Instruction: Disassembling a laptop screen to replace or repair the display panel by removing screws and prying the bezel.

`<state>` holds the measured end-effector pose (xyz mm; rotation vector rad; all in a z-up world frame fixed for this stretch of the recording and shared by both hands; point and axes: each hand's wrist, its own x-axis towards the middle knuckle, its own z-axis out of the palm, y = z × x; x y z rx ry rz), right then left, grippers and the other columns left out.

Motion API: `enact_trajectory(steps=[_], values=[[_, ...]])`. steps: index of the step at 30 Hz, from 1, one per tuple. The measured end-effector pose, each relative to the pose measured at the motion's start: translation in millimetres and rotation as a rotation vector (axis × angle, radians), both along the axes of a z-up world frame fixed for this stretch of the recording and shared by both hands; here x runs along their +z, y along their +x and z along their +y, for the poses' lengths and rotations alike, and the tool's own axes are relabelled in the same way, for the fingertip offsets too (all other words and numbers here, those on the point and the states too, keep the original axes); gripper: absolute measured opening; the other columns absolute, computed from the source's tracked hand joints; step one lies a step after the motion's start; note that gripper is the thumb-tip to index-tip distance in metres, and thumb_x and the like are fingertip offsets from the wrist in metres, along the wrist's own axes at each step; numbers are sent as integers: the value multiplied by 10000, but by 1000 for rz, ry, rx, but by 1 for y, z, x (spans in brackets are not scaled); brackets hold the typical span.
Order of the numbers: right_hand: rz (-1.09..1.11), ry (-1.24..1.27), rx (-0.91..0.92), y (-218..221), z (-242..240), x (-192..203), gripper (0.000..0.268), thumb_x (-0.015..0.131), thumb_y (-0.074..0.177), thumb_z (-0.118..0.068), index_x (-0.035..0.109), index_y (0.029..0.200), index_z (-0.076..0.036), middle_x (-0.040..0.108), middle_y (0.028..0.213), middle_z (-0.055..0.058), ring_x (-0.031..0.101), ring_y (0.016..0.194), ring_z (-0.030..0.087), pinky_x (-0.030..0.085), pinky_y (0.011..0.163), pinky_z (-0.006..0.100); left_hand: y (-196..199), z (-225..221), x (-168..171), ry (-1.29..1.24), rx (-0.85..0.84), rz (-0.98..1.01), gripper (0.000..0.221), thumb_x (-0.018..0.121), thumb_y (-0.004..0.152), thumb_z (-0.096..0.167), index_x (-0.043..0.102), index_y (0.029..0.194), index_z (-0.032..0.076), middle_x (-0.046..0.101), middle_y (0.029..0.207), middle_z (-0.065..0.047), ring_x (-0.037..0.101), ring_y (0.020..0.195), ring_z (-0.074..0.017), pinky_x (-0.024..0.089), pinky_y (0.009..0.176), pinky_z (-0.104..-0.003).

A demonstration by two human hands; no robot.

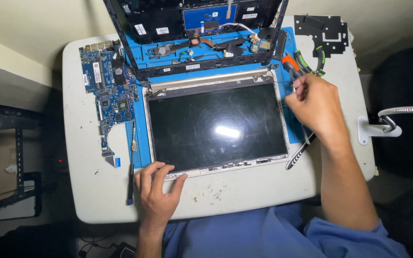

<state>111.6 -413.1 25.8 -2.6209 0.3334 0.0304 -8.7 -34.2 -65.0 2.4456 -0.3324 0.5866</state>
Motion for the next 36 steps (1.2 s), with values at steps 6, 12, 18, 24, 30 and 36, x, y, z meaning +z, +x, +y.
enact_trajectory(steps=[6, 12, 18, 24, 30, 36], values=[[-65, 681, 78, -78, -8, 20, 115, 600, 1050, 48, 538, 1146, 38, 663, 855, 154, 740, 1098, 265, 607, 931, 323, 5, 0, 37, -148, -93, -60, 164, 748, 940, 210, 719, 948, 48, 658, 1002, -89, 657, 891, -255, 544, 846, -365], [203, 1283, 14, -88, 100, -38, 179, 752, 836, 37, 622, 957, 14, 732, 745, 137, 736, 668, 238, 588, 627, 283, -23, -19, 30, -117, -402, -224, 634, 971, 900, 238, 581, 1379, 96, 569, 1255, -127, 681, 1000, -269, 654, 908, -386], [524, 1637, 67, -99, 197, -55, 93, 727, 931, -70, 663, 865, -66, 672, 649, 76, 527, 554, 112, 420, 568, 228, -49, -19, 34, -402, -268, -91, 245, 578, 1057, 26, 629, 1293, -12, 564, 1170, -167, 688, 1045, -291, 697, 847, -308], [142, 796, 458, -95, 220, -36, 278, 942, 701, -183, 754, 856, -49, 766, 650, 83, 713, 562, 169, 600, 533, 286, -36, 24, 61, -467, 138, -134, 349, 428, 1081, 209, 722, 958, 67, 730, 974, -79, 726, 907, -238, 595, 810, -361], [-412, 133, 854, -101, 208, -60, 254, 815, 844, -269, 702, 1050, -172, 654, 808, 1, 628, 747, 198, 541, 656, 315, -27, 47, 63, -510, 132, -78, 278, 513, 1041, 118, 683, 841, 24, 692, 727, -71, 674, 631, -220, 570, 600, -325], [-430, 50, 878, -100, 197, -76, 99, 645, 957, -155, 655, 1052, -131, 565, 813, 25, 577, 820, 212, 504, 725, 298, -21, 37, 54, -464, 83, -78, 263, 554, 1038, 100, 665, 802, 68, 682, 723, -34, 675, 637, -204, 572, 622, -302]])
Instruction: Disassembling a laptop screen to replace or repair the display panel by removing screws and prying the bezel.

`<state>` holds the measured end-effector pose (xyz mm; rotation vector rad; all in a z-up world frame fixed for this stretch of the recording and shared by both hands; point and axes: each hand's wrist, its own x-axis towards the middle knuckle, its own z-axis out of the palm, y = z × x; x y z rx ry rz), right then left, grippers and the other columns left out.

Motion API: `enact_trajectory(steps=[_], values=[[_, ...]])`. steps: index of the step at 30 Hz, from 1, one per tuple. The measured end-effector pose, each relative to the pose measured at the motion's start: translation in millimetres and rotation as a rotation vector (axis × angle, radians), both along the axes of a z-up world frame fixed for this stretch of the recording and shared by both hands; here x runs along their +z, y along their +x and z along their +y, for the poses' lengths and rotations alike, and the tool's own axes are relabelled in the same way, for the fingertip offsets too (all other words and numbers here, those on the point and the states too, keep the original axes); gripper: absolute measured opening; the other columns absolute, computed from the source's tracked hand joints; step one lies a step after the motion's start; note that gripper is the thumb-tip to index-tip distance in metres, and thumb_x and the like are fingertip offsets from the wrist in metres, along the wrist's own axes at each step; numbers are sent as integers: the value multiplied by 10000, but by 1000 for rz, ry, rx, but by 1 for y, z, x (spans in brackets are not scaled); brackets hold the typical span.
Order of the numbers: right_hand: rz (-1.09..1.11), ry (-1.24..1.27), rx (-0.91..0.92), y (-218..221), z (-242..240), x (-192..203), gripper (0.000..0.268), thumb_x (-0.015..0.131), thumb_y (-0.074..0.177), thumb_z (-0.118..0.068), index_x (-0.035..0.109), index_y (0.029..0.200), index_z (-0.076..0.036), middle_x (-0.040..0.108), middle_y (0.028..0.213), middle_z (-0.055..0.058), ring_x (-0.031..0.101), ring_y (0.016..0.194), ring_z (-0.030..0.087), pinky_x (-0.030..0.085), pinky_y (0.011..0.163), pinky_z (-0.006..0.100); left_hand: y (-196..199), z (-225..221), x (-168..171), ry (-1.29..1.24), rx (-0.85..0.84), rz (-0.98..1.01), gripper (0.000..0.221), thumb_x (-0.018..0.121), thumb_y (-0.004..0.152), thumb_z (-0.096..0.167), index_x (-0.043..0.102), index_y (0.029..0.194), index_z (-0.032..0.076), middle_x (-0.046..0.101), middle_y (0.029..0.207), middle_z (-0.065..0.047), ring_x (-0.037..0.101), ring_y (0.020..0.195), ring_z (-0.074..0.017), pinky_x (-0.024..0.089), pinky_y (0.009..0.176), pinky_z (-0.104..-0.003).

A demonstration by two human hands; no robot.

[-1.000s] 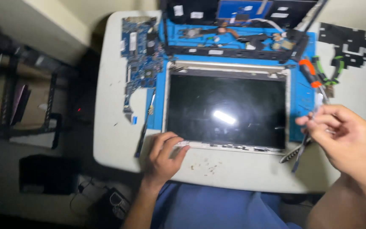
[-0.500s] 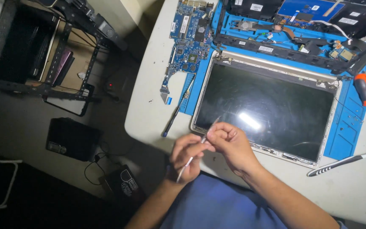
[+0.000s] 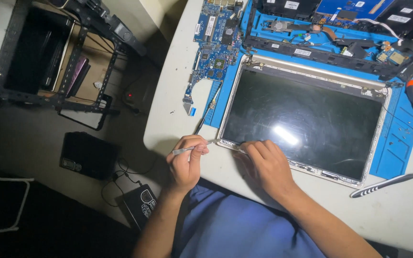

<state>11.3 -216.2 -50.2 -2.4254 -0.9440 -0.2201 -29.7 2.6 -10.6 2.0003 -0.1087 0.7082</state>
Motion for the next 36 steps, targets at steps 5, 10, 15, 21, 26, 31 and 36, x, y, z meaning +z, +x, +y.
enact_trajectory(steps=[5, 10, 15, 21, 26, 31, 36], values=[[5, 25, -28, -3, -3, -9, 87, 629, 985, -147, 667, 1062, -135, 619, 885, 13, 578, 840, 185, 499, 730, 288, 0, 0, -2, 48, 6, 12, 276, 562, 1037, 99, 662, 781, 78, 678, 722, -25, 688, 677, -218, 573, 646, -312], [-41, 52, -12, 0, -1, -12, 122, 699, 918, -159, 680, 1038, -146, 634, 881, 10, 611, 870, 204, 492, 747, 320, -3, 0, -4, 69, 19, 18, 278, 561, 1036, 99, 671, 782, 78, 675, 714, -21, 707, 701, -226, 578, 684, -317], [-183, -99, -112, 3, 4, -3, 280, 764, 852, -275, 659, 1104, -213, 688, 1175, -36, 584, 1226, 262, 374, 1073, 522, -14, -9, -25, -135, 176, -4, 354, 471, 1089, 157, 657, 799, 77, 659, 711, -29, 696, 789, -227, 552, 772, -323], [-153, -153, -87, 4, 3, 1, 280, 762, 855, -295, 693, 1121, -244, 695, 1248, -3, 543, 1334, 347, 197, 1113, 770, -27, -29, -26, 366, 155, -155, 121, 654, 968, 116, 730, 875, 100, 701, 860, -19, 741, 798, -206, 609, 775, -290], [-223, -107, -27, 4, 4, -1, 158, 738, 895, -218, 710, 1048, -247, 687, 1155, -13, 553, 1262, 308, 178, 1087, 804, 1, -38, -3, 283, 144, -137, 175, 653, 994, 146, 721, 834, 123, 650, 785, 17, 682, 687, -172, 589, 718, -260], [-260, -84, 0, 5, 1, -8, 121, 722, 896, -176, 724, 1005, -231, 676, 1081, -22, 541, 1205, 261, 148, 1073, 801, 3, -7, -17, 13, 182, 51, 213, 589, 1034, 131, 673, 839, 111, 607, 645, 21, 662, 616, -185, 552, 648, -297], [-208, -55, -15, 4, 4, -6, 101, 704, 936, -227, 733, 1026, -263, 683, 1095, -44, 553, 1165, 204, 150, 1094, 742, -13, -8, -60, -853, 412, 280, 261, 476, 1090, 167, 634, 967, 1, 702, 795, -119, 702, 699, -170, 623, 722, -308]])
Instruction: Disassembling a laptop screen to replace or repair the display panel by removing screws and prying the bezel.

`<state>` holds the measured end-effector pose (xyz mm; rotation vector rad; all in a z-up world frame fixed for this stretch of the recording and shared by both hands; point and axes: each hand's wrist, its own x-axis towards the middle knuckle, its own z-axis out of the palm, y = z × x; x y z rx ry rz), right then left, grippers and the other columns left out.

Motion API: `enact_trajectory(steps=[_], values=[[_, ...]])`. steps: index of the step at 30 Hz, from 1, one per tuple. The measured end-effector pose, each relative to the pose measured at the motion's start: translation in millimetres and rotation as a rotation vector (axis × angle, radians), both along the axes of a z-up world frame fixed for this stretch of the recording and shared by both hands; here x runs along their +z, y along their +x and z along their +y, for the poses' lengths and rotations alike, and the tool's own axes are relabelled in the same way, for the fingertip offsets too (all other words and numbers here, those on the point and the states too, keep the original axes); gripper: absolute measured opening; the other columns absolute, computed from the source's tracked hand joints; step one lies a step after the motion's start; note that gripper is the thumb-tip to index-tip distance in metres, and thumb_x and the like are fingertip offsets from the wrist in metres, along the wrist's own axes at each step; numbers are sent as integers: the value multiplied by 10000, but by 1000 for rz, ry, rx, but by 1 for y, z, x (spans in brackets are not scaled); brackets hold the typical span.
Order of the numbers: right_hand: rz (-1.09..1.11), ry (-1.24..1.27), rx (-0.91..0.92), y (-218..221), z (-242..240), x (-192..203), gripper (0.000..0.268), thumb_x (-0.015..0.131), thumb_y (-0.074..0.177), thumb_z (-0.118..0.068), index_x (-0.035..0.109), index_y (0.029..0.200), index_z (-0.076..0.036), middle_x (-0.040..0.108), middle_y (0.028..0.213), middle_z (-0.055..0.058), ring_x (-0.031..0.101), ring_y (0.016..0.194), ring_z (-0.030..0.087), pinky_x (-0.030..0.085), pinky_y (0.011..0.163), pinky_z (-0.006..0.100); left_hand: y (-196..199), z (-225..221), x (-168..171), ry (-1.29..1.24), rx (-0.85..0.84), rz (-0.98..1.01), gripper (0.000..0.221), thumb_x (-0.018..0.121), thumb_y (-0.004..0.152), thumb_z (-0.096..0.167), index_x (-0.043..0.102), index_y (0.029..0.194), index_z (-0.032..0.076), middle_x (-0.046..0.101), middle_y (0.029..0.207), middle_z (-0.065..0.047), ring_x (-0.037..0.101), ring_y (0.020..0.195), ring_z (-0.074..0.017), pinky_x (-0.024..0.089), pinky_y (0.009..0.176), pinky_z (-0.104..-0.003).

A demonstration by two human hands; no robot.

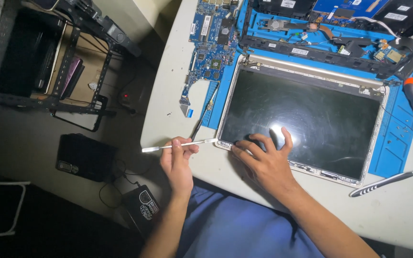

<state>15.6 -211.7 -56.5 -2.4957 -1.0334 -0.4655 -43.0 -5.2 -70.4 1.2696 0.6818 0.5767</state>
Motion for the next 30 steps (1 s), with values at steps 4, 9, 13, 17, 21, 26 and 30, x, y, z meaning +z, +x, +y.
enact_trajectory(steps=[4, 9, 13, 17, 21, 26, 30], values=[[7, 18, -20, 1, 7, 1, 158, 703, 941, -241, 700, 1098, -228, 684, 1167, -22, 577, 1209, 221, 190, 1136, 725, -2, -7, 4, -104, 60, 35, 242, 476, 1098, 186, 613, 993, 16, 701, 902, -109, 703, 760, -156, 622, 767, -299], [21, -12, -68, 3, 6, -6, 308, 787, 852, -236, 670, 1134, -193, 670, 1210, 16, 566, 1257, 274, 169, 1147, 769, -15, -12, -4, 102, 32, -16, 288, 504, 1084, 161, 658, 1012, -71, 736, 891, -199, 762, 770, -259, 672, 738, -389], [18, -2, -93, 4, 11, 2, 310, 780, 872, -270, 654, 1145, -191, 656, 1256, 37, 558, 1286, 305, 164, 1134, 776, -19, -15, 27, 749, -132, -76, 157, 596, 1013, 70, 749, 1015, 32, 786, 796, -59, 778, 762, -178, 624, 770, -321], [40, -6, -45, 1, 7, -7, 270, 767, 875, -262, 673, 1125, -221, 635, 1281, 14, 519, 1305, 280, 125, 1121, 783, -16, -17, 25, 908, -176, -224, 120, 663, 947, 72, 768, 893, 54, 784, 818, -39, 782, 780, -177, 649, 844, -328], [94, 49, 7, -2, 6, -9, 146, 776, 885, -236, 717, 1019, -243, 655, 1199, -22, 539, 1223, 228, 130, 1135, 761, -22, -21, -11, 93, 58, -37, 248, 485, 1070, 103, 655, 989, -57, 763, 959, -221, 781, 831, -290, 684, 764, -412], [140, 73, 18, 0, 7, -6, 147, 791, 862, -197, 751, 995, -246, 685, 1159, -33, 555, 1199, 212, 140, 1145, 742, -25, -33, -4, -136, 148, -7, 233, 482, 1083, 152, 596, 1039, -46, 725, 1035, -237, 767, 931, -309, 656, 870, -416], [186, 104, 12, -1, 8, -4, 131, 796, 862, -194, 769, 980, -244, 701, 1124, -33, 571, 1172, 209, 160, 1151, 729, -24, -36, 8, -194, 160, 27, 189, 480, 1074, 154, 515, 1169, -5, 702, 1065, -232, 762, 966, -307, 644, 918, -424]])
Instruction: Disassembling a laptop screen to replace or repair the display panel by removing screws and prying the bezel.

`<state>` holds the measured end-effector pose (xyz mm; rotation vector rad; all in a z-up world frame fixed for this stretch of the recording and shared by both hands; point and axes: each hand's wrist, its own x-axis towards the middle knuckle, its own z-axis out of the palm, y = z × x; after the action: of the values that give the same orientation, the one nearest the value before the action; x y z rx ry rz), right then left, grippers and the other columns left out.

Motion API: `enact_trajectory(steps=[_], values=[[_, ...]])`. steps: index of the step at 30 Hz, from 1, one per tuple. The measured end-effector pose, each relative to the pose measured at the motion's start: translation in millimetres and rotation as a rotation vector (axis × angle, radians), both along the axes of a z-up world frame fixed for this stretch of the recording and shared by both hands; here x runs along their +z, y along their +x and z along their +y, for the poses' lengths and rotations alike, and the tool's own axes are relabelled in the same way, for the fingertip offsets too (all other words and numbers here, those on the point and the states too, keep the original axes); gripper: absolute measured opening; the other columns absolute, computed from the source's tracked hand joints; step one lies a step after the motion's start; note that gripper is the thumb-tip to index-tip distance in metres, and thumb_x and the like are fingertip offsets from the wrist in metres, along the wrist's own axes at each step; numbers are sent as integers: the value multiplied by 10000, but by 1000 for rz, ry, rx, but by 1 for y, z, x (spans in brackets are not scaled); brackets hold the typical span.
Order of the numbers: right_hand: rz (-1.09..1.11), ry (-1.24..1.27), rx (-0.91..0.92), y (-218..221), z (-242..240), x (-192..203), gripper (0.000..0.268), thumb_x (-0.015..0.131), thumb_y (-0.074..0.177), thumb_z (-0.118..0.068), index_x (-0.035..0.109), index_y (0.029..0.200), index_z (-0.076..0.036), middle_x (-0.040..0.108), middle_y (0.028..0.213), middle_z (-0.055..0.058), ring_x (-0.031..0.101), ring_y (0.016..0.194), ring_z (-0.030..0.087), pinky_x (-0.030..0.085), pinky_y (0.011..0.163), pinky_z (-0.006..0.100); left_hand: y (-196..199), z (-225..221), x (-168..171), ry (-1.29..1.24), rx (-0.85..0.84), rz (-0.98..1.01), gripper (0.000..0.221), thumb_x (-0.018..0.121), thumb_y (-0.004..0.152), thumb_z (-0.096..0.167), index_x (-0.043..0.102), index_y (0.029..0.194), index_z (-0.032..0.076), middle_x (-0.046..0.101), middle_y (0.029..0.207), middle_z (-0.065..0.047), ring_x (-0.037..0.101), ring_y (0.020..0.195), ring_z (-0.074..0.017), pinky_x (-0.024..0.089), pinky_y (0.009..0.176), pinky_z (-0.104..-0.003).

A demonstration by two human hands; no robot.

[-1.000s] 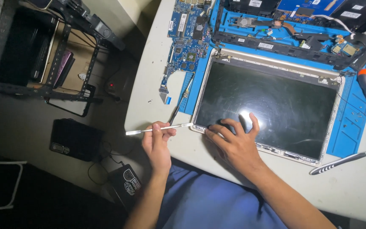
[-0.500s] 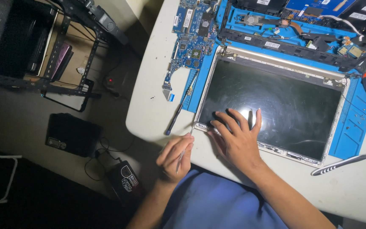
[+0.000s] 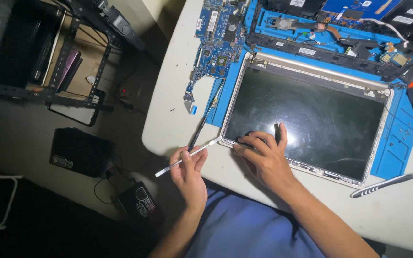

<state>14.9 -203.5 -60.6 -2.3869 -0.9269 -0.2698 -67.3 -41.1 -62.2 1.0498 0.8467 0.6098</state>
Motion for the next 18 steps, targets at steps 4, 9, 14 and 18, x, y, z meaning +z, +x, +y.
enact_trajectory(steps=[4, 9, 14, 18], values=[[-7, 13, -4, -1, 1, 1, 120, 809, 851, -195, 782, 957, -245, 714, 1065, -37, 573, 1152, 206, 158, 1152, 734, -4, 4, -23, 85, -3, -79, 123, 475, 1064, 107, 475, 1051, -15, 722, 1012, -296, 776, 917, -369, 673, 850, -463], [-45, 8, 18, 1, -1, 0, 170, 818, 829, -189, 780, 978, -260, 712, 1063, -43, 559, 1170, 215, 150, 1143, 744, 1, 5, -26, 338, -70, -137, 123, 485, 1064, 94, 459, 1023, -20, 731, 986, -330, 773, 900, -413, 686, 771, -504], [-64, 22, 36, 2, -2, 0, 192, 808, 833, -190, 780, 1014, -250, 704, 1094, -31, 548, 1174, 223, 155, 1132, 757, 7, 17, -33, 148, -40, -193, 100, 448, 1082, 121, 417, 1030, 42, 731, 964, -308, 773, 877, -396, 685, 781, -492], [-139, 71, -20, -1, -2, -4, 229, 766, 905, -226, 715, 1124, -183, 687, 1161, 11, 591, 1142, 232, 203, 1168, 726, 5, 17, -39, 140, -11, -207, 75, 433, 1089, 142, 401, 1051, 85, 734, 959, -319, 769, 891, -408, 682, 789, -503]])
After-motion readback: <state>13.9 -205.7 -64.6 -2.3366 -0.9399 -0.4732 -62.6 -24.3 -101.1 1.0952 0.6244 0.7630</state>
